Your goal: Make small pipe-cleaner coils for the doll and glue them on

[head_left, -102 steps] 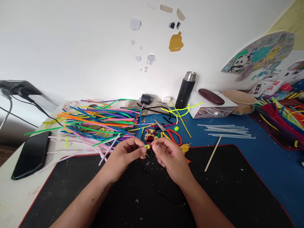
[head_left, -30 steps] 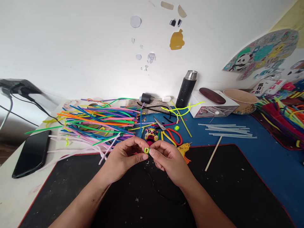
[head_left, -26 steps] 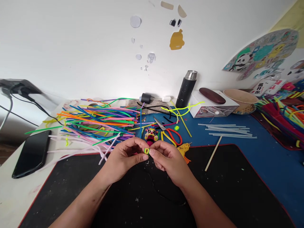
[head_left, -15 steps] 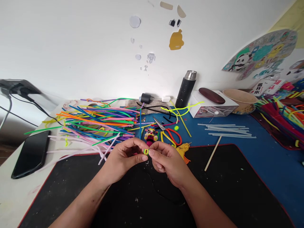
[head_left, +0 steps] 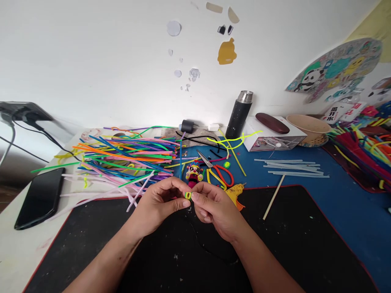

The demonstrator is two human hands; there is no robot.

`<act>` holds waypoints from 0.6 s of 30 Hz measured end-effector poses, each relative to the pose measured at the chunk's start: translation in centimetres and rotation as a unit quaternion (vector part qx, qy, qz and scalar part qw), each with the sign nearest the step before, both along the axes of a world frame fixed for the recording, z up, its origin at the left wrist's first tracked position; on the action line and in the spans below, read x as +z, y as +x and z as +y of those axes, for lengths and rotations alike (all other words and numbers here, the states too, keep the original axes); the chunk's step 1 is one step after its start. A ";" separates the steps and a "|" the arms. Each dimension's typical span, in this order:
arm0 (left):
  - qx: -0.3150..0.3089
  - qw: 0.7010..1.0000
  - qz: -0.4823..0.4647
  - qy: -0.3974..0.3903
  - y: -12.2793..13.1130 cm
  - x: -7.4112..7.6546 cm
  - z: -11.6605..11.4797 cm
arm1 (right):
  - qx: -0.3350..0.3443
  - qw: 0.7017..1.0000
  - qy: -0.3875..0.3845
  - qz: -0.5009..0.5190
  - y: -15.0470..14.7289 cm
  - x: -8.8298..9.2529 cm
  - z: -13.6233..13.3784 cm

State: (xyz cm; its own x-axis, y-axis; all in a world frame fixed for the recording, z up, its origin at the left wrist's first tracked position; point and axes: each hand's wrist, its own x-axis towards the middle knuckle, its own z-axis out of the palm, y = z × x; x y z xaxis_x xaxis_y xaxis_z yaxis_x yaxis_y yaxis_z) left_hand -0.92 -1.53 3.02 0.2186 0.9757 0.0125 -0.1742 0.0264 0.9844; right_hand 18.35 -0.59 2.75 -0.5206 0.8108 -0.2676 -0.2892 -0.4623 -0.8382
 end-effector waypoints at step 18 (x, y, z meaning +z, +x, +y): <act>-0.006 0.999 -0.029 -0.012 0.1 0.2 -0.2 | 0.007 1.000 -0.017 0.025 0.0 0.3 -0.2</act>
State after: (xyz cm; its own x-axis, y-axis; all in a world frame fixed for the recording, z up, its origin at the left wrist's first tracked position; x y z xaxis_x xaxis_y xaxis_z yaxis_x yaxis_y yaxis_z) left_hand -0.78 -1.76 3.26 0.2296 0.9733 0.0024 -0.2314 0.0522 0.9715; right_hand 18.38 -0.80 3.02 -0.5443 0.7944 -0.2695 -0.3232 -0.4951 -0.8065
